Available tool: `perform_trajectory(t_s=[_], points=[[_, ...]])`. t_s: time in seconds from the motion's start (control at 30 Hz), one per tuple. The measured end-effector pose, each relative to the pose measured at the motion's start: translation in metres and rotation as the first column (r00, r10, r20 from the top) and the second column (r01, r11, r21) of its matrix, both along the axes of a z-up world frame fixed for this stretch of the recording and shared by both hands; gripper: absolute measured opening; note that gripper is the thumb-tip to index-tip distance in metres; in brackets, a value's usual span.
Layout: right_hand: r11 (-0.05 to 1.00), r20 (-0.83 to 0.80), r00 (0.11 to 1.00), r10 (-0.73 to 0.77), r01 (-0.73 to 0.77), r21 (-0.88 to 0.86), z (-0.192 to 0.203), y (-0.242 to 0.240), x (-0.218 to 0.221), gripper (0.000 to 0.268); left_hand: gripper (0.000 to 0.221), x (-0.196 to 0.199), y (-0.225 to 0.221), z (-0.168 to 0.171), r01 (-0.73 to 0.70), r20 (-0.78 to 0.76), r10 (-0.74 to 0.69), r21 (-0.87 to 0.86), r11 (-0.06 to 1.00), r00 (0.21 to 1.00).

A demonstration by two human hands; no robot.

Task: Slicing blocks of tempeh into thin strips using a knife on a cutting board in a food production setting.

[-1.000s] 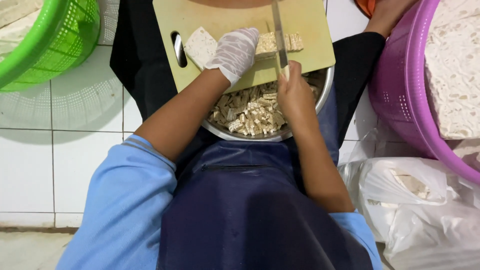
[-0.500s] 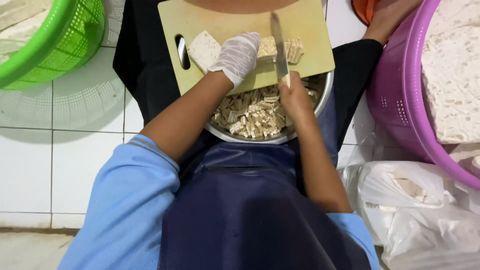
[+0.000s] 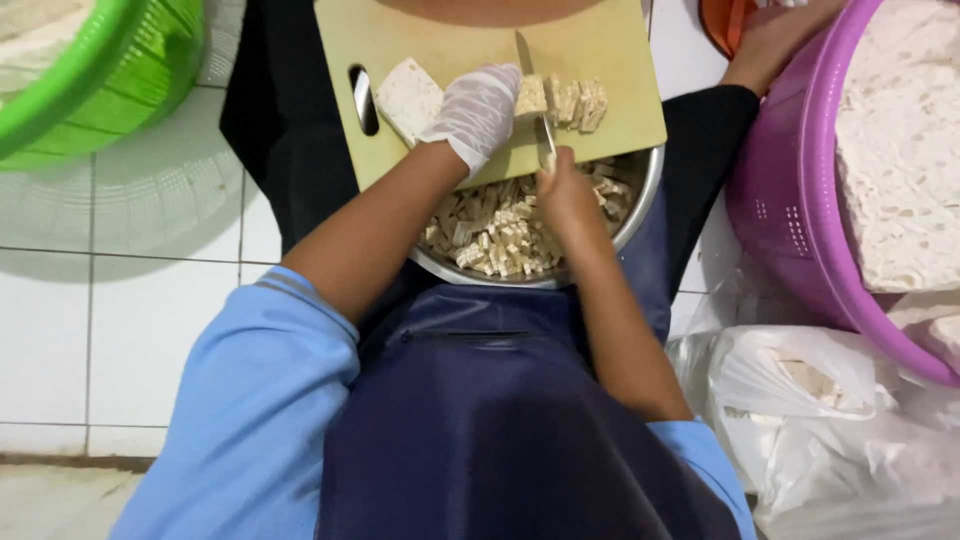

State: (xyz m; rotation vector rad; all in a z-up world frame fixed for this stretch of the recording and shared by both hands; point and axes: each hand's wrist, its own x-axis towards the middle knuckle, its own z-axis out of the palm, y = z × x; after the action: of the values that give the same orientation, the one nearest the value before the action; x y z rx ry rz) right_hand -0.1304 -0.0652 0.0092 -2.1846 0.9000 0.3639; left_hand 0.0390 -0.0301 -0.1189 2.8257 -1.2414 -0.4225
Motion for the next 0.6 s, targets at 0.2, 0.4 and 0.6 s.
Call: perform_trajectory(t_s=[0.2, 0.4, 0.6], points=[[0.989, 0.256, 0.962, 0.093, -0.061, -0.133, -0.002, -0.013, -0.023, 0.031, 0.019, 0.001, -0.002, 0.001, -0.033, -0.071, 0.032, -0.002, 0.999, 0.997], [0.983, 0.177, 0.979, 0.101, -0.071, -0.166, -0.008, 0.002, -0.008, 0.022, 0.007, -0.018, 0.009, 0.040, -0.184, -0.170, 0.172, -0.054, 0.981, 0.970], [0.997, 0.125, 0.990, 0.072, -0.073, -0.002, -0.060, -0.017, -0.002, 0.028, 0.022, -0.017, 0.009, 0.050, -0.192, -0.227, 0.160, -0.128, 0.973, 0.961]])
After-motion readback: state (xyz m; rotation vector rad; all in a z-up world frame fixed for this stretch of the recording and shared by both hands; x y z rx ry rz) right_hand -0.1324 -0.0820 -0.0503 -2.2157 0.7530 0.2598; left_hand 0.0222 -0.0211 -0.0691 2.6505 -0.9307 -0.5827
